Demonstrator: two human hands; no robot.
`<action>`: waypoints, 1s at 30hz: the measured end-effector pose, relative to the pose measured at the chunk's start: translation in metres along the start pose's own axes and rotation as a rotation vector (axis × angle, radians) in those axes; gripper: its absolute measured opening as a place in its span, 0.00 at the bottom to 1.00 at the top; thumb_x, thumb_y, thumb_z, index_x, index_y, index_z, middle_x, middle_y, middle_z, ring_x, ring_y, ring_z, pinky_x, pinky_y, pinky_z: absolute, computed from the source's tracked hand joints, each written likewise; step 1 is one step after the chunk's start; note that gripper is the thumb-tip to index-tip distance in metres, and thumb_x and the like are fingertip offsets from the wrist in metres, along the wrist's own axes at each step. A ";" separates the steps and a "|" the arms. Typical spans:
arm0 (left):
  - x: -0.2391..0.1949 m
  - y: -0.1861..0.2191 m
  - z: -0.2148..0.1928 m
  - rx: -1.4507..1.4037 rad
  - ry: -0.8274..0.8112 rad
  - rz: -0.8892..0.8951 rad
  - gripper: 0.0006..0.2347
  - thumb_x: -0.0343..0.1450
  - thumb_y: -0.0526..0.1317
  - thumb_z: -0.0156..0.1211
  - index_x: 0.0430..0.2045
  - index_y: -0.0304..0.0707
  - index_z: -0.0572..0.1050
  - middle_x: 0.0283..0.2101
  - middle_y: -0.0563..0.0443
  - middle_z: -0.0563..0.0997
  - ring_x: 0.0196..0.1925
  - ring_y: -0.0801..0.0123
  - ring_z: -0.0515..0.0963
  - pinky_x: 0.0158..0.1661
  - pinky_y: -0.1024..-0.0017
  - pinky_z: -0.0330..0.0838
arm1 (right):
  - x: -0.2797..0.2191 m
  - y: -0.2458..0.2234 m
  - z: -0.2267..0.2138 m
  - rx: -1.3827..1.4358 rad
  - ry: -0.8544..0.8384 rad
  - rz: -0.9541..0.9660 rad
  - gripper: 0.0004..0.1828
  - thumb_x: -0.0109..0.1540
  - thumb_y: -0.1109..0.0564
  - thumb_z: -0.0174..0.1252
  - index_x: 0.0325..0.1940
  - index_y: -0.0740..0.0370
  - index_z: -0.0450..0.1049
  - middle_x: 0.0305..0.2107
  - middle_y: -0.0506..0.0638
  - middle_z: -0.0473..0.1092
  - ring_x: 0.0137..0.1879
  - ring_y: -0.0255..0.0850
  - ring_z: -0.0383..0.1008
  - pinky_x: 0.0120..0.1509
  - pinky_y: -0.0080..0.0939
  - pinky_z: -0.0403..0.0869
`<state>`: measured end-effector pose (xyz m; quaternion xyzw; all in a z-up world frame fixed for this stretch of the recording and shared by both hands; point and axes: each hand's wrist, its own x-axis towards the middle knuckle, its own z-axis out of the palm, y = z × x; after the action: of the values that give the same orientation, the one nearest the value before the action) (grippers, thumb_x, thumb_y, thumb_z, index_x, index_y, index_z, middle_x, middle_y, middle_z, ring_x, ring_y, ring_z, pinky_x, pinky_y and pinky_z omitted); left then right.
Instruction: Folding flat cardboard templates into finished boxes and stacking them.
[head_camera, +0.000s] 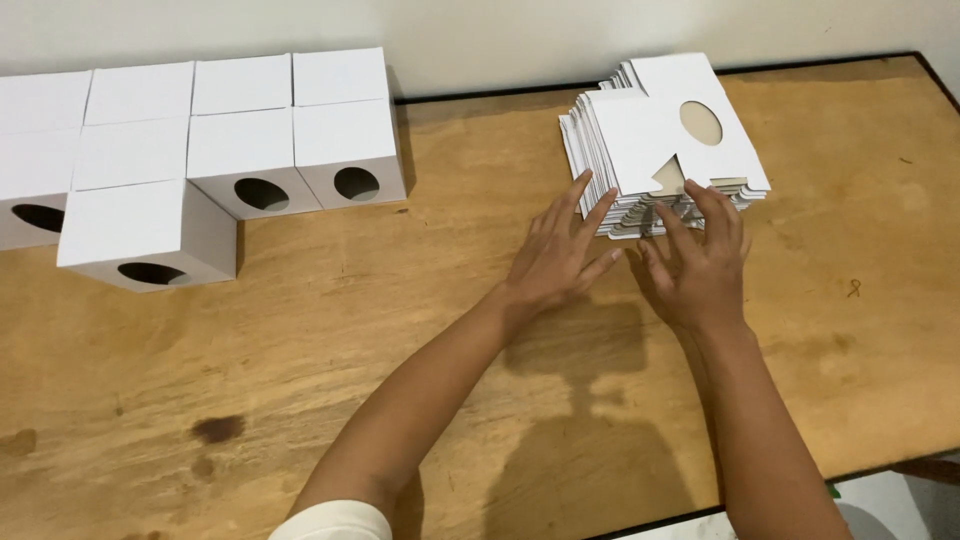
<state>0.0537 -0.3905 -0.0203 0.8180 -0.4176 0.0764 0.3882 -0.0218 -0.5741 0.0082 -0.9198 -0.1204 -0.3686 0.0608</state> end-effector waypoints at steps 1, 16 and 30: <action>0.002 -0.002 0.000 0.001 -0.004 0.000 0.28 0.73 0.51 0.46 0.67 0.46 0.48 0.69 0.33 0.47 0.67 0.36 0.57 0.58 0.41 0.60 | -0.001 0.001 0.003 0.001 0.000 0.004 0.20 0.58 0.57 0.64 0.52 0.65 0.73 0.57 0.62 0.60 0.65 0.63 0.56 0.63 0.59 0.59; 0.001 -0.007 0.007 0.087 -0.165 -0.069 0.29 0.73 0.58 0.40 0.68 0.50 0.45 0.68 0.35 0.47 0.64 0.41 0.64 0.61 0.46 0.57 | -0.005 0.002 0.013 -0.090 -0.160 0.111 0.31 0.62 0.48 0.58 0.63 0.71 0.63 0.63 0.57 0.54 0.70 0.56 0.48 0.63 0.62 0.54; -0.004 -0.028 -0.007 -1.078 0.283 -0.470 0.35 0.74 0.60 0.29 0.65 0.23 0.45 0.67 0.19 0.45 0.69 0.34 0.48 0.65 0.50 0.48 | -0.008 -0.039 0.012 0.171 0.257 -0.171 0.29 0.56 0.62 0.60 0.57 0.82 0.64 0.57 0.68 0.59 0.62 0.68 0.57 0.62 0.63 0.63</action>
<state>0.0733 -0.3731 -0.0337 0.5585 -0.1501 -0.1257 0.8061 -0.0295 -0.5358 -0.0056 -0.8431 -0.2203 -0.4751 0.1223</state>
